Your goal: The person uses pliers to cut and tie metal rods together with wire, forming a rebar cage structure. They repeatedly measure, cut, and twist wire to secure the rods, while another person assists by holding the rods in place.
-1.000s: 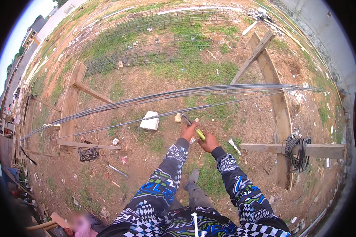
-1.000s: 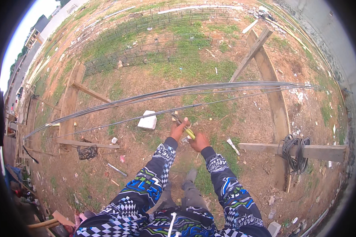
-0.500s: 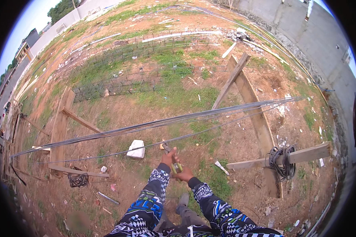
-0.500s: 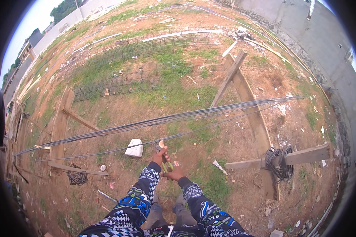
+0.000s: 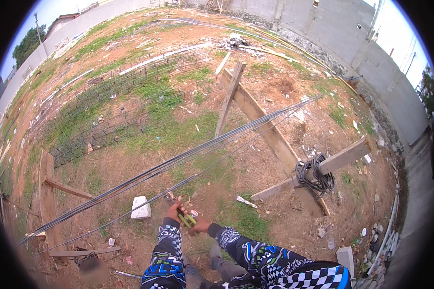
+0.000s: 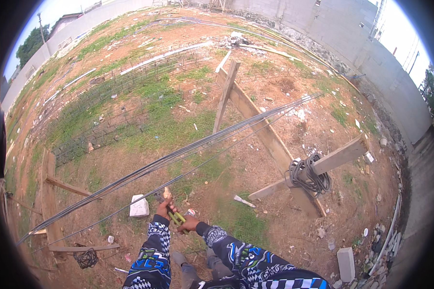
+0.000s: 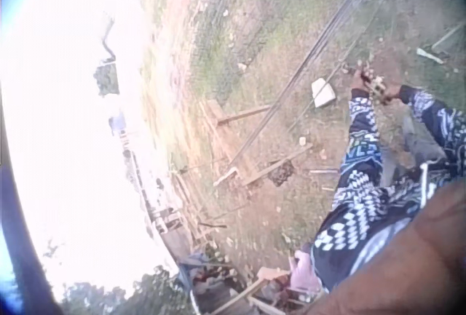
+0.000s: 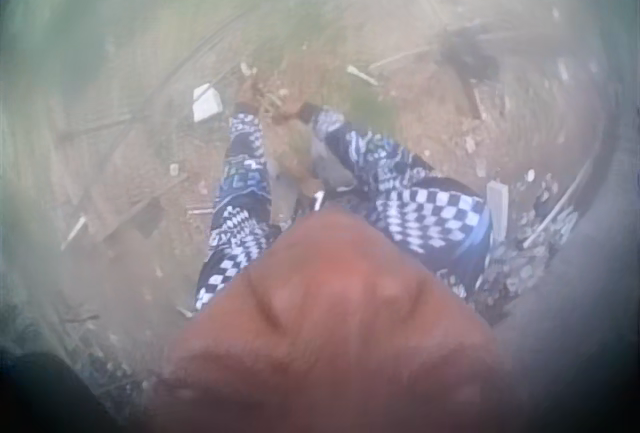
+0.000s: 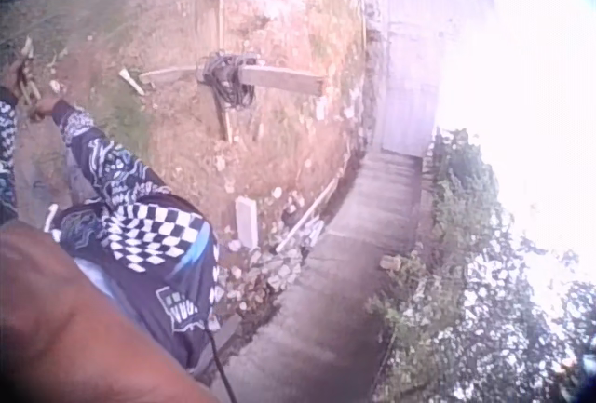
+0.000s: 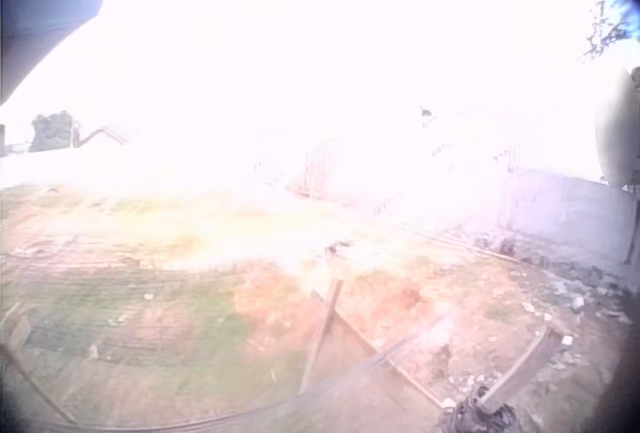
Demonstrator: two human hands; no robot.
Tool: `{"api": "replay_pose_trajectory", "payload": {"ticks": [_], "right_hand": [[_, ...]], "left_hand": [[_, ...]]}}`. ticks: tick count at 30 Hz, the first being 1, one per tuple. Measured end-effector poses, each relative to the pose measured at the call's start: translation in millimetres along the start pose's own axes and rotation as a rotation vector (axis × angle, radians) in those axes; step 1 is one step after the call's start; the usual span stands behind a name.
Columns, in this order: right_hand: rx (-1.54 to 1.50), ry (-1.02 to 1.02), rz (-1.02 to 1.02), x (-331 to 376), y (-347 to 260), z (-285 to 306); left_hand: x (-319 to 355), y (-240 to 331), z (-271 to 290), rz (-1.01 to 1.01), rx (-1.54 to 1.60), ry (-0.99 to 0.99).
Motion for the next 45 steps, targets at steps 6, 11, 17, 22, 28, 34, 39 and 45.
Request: {"api": "replay_pose_trajectory", "payload": {"ticks": [6,11,17,22,28,34,39,45], "right_hand": [[0.715,0.877,0.175,13.8,-9.6,-14.0],[-0.651,-0.42,0.155,-15.6,44.4,-25.4],[0.115,0.225,0.325,8.4,24.0,-9.3],[0.53,0.676,-0.007,34.7,24.7,-16.2],[-0.656,-0.25,0.115,41.3,7.7,-39.6],[-0.362,-0.002,0.011,42.6,-2.0,-48.3],[-0.603,-0.045,0.139,62.3,-23.7,-66.9],[0.192,0.495,0.232,102.2,0.8,-49.4]], "left_hand": [[5.7,7.8,-2.1,-0.129,-0.225,0.618],[19.5,8.5,-34.0,-0.205,0.009,0.151],[10.5,-0.3,-15.7,-0.209,-0.119,0.259],[29.2,-13.9,-30.5,-0.36,-0.141,0.664],[68.7,13.6,-41.0,-0.355,-0.433,0.443],[92.5,54.7,-39.4,-0.075,-1.667,0.626],[132.4,78.1,-21.9,-0.476,-1.464,0.479],[159.2,157.5,-63.2,-0.545,-1.773,0.474]]}}
Point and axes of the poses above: each hand's wrist, its own x-axis away from the middle knuckle, its own z-axis out of the back of the hand, y = z × x, the point moved 6 cm from there along -x, towards the middle knuckle, and after that the axes turned 12 degrees about -y, right-handed, at the moved point
